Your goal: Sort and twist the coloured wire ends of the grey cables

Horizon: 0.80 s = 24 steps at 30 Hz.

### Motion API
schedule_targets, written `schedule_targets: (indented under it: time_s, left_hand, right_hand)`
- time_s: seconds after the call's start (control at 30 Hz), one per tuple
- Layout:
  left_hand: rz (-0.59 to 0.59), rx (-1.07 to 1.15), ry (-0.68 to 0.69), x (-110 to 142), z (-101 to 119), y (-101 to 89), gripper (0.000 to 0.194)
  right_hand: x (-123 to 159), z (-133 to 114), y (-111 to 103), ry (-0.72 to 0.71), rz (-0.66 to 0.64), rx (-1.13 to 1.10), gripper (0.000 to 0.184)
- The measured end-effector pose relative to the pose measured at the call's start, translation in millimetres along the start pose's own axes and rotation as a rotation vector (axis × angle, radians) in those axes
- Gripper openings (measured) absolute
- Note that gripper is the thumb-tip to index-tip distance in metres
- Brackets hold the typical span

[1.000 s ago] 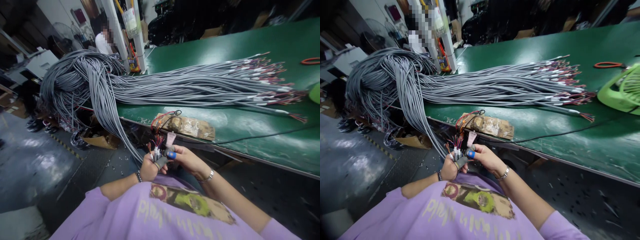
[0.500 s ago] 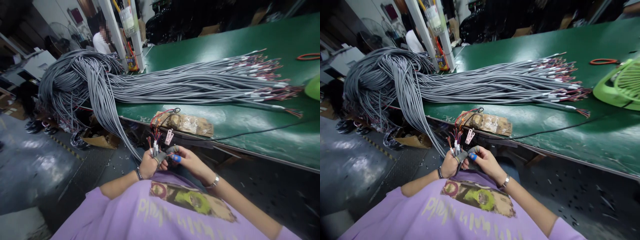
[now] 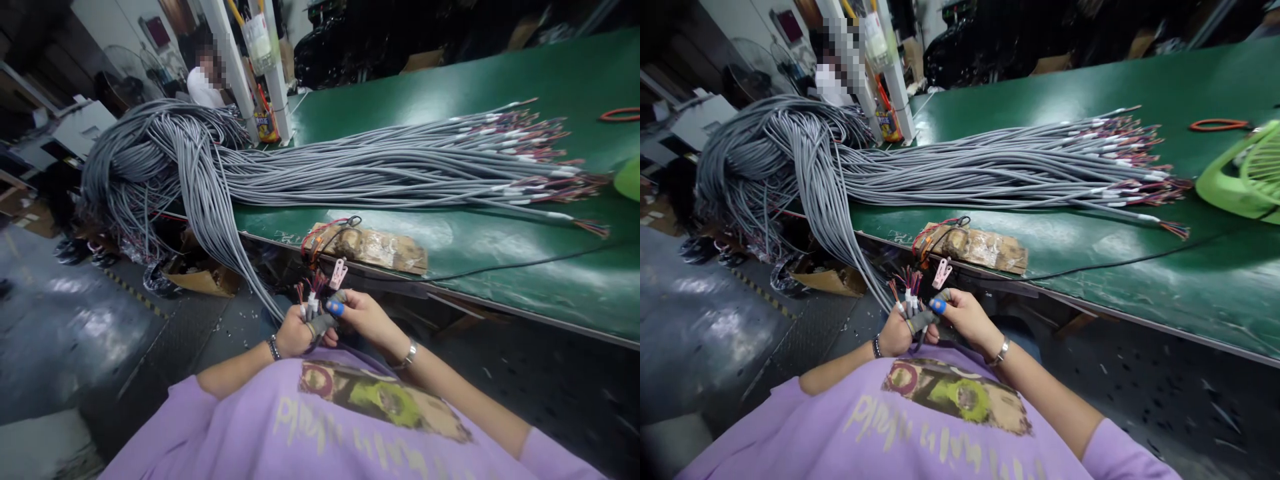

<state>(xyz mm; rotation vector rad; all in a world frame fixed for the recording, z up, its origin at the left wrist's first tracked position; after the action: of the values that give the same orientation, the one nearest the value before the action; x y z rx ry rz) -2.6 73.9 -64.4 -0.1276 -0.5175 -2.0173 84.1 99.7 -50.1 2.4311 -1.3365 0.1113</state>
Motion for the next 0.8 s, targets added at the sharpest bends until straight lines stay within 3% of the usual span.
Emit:
schedule_targets:
  time_s: [0.17,0.4,0.63,0.8]
  left_hand:
    - [0.137,0.186,0.054,-0.2,-2.2,-9.1,0.051]
    - [0.209,0.220,0.086,2.4,4.0,-10.2,0.052]
    - [0.164,0.092,0.023,1.8,-0.6,-7.5,0.053]
    - [0.080,0.056,-0.077,1.8,-2.0,0.2,0.052]
  right_hand:
    - [1.3,-2.5,9.9,-0.019,-0.041,-0.140,0.052]
    - [1.6,-10.9,24.1,-0.066,-0.157,-0.194,0.045]
    - [-3.0,-14.3,30.2,-0.044,-0.224,-0.123,0.042]
    - [-6.8,-13.5,12.9,-0.040,-0.101,0.016,0.045]
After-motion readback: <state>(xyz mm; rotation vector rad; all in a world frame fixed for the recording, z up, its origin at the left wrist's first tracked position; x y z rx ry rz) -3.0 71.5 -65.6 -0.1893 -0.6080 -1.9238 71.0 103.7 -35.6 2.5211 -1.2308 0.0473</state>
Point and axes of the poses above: each hand's wrist, its own x-axis away from the middle knuckle, its own y-axis out of the palm, z = x × y, the point moved 10 cm from there along -x, towards the middle knuckle, and after that the axes turned 12 degrees about -z, right-handed, at the moved point
